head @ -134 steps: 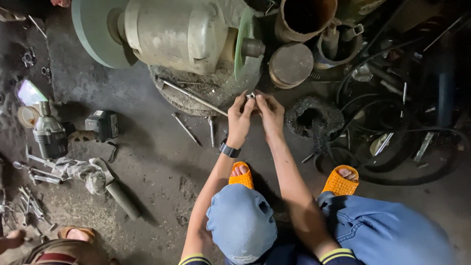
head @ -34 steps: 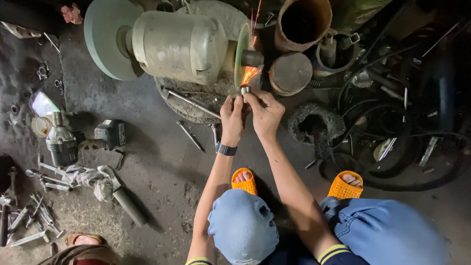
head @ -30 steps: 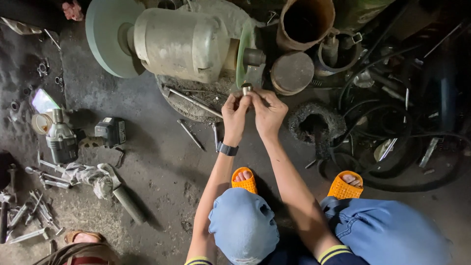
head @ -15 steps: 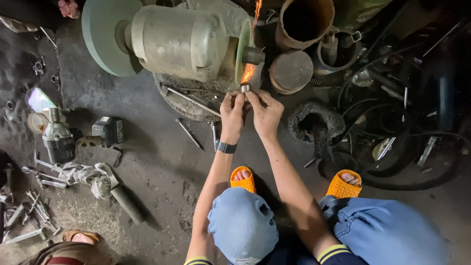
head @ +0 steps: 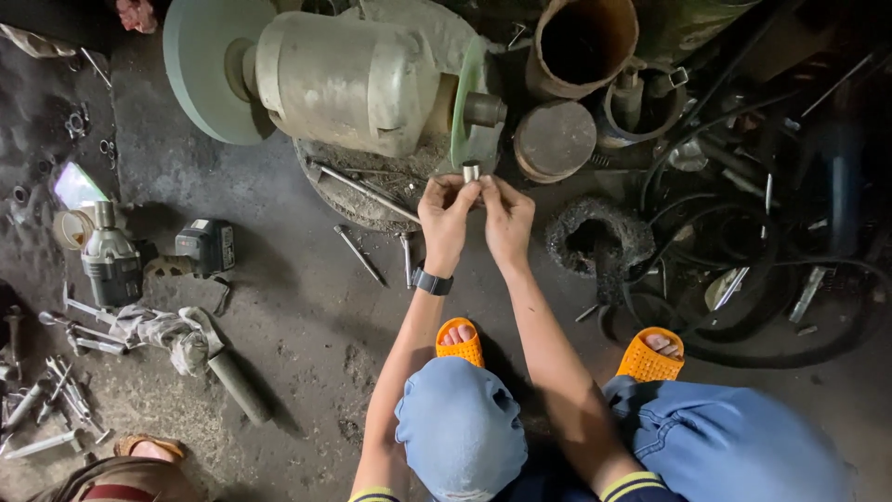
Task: Grinding a small cylindrical metal component using a bench grinder and inspecting the progress.
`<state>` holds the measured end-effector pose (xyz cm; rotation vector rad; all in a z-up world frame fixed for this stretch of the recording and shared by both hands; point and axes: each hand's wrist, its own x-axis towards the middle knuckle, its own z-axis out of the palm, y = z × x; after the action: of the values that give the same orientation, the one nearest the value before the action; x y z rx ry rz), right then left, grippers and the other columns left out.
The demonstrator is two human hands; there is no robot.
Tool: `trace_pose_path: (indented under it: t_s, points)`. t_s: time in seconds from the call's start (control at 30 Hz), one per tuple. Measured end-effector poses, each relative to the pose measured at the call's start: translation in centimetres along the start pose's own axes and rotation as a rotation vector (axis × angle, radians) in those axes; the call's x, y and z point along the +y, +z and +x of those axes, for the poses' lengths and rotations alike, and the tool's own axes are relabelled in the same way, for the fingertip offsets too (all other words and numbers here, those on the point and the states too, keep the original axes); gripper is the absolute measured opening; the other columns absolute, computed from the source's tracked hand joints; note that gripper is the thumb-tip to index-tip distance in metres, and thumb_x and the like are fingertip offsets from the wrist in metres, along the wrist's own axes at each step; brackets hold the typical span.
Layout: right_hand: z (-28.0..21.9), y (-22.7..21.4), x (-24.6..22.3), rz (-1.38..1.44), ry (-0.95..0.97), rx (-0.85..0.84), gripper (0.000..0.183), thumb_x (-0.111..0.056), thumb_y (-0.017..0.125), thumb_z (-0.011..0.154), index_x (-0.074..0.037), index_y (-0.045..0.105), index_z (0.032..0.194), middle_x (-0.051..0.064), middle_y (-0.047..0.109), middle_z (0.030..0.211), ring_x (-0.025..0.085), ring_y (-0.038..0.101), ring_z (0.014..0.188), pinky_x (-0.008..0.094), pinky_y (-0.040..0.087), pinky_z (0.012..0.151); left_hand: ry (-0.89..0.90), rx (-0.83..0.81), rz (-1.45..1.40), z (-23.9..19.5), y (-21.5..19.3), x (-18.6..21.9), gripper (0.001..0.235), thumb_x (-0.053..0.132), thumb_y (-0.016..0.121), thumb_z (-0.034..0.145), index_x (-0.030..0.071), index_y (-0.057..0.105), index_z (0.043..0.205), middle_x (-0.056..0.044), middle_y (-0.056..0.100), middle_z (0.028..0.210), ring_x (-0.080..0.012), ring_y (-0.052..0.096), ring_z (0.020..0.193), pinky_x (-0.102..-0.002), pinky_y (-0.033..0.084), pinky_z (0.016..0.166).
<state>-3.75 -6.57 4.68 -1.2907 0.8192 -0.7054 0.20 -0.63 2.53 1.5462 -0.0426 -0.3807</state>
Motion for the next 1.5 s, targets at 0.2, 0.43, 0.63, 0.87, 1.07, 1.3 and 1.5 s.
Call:
trace_pose_path:
  t_s: [0.2, 0.43, 0.63, 0.87, 1.07, 1.3, 1.5]
  points:
    - [0.4, -0.3, -0.5, -0.101, -0.058, -0.030, 0.014, -0.016, 0.064, 0.087, -0.004, 0.071, 0.082, 0.011, 0.066, 0.065, 0.014, 0.063, 0.068, 0.031, 0.050, 0.056, -0.082, -0.023, -0.165, 0.8, -0.9, -3.1, 0.019, 0.019, 0.069, 0.082, 0.003, 0.060, 0.089, -0.006, 0.062, 0.074, -0.0119, 0.061, 0.068, -0.026, 0.054, 0.059]
    - [0.5, 0.4, -2.4, -0.128, -0.282, 0.108, 0.006, -0.004, 0.077, 0.075, -0.004, 0.071, 0.077, 0.010, 0.067, 0.065, 0.013, 0.065, 0.063, 0.026, 0.050, 0.051, -0.091, -0.051, -0.106, 0.0, -0.6, -0.1, 0.021, 0.022, 0.058, 0.091, 0.002, 0.061, 0.088, -0.002, 0.058, 0.075, -0.0085, 0.052, 0.073, -0.026, 0.050, 0.064]
    - [0.0, -0.2, -0.8, 0.004, -0.095, 0.078, 0.006, -0.007, 0.066, 0.083, -0.004, 0.070, 0.086, 0.008, 0.066, 0.070, 0.008, 0.055, 0.071, 0.028, 0.050, 0.058, -0.031, -0.035, 0.015, -0.4, 0.1, 1.5, 0.014, 0.014, 0.075, 0.077, 0.006, 0.065, 0.084, -0.003, 0.063, 0.073, -0.0062, 0.056, 0.070, -0.023, 0.050, 0.062]
    - [0.0, 0.2, -1.0, -0.049, -0.006, -0.032, 0.017, -0.013, 0.060, 0.088, -0.004, 0.070, 0.078, 0.007, 0.065, 0.064, 0.011, 0.060, 0.067, 0.029, 0.051, 0.061, -0.042, -0.002, -0.053, 0.1, -0.2, -0.4, 0.017, 0.014, 0.073, 0.078, 0.006, 0.061, 0.087, -0.004, 0.063, 0.074, -0.0097, 0.060, 0.071, -0.025, 0.052, 0.061]
    - [0.2, 0.2, -2.0, -0.047, -0.183, 0.021, 0.007, -0.006, 0.070, 0.080, -0.001, 0.069, 0.075, 0.010, 0.065, 0.064, 0.013, 0.062, 0.069, 0.031, 0.051, 0.062, -0.168, -0.043, -0.276, 0.4, -0.6, -2.1, 0.012, 0.014, 0.062, 0.087, 0.003, 0.059, 0.091, -0.004, 0.059, 0.077, -0.0117, 0.061, 0.072, -0.024, 0.056, 0.062]
    - [0.4, -1.3, 2.3, 0.076, -0.131, -0.009, 0.017, 0.003, 0.072, 0.076, 0.001, 0.068, 0.092, 0.015, 0.068, 0.091, 0.017, 0.061, 0.088, 0.032, 0.053, 0.072, 0.047, -0.058, -0.032, -0.8, -0.7, 1.8, 0.013, 0.013, 0.063, 0.087, 0.002, 0.061, 0.094, -0.006, 0.062, 0.083, -0.0130, 0.060, 0.080, -0.032, 0.054, 0.069]
    - [-0.6, -2.4, 1.8, -0.209, -0.064, -0.266, 0.042, 0.013, 0.060, 0.076, -0.007, 0.062, 0.112, 0.014, 0.062, 0.108, 0.029, 0.061, 0.096, 0.040, 0.053, 0.079, 0.277, 0.034, 0.402, -2.2, -2.0, 2.0, 0.032, 0.004, 0.074, 0.074, 0.004, 0.057, 0.101, -0.011, 0.060, 0.085, -0.0256, 0.063, 0.081, -0.038, 0.054, 0.070]
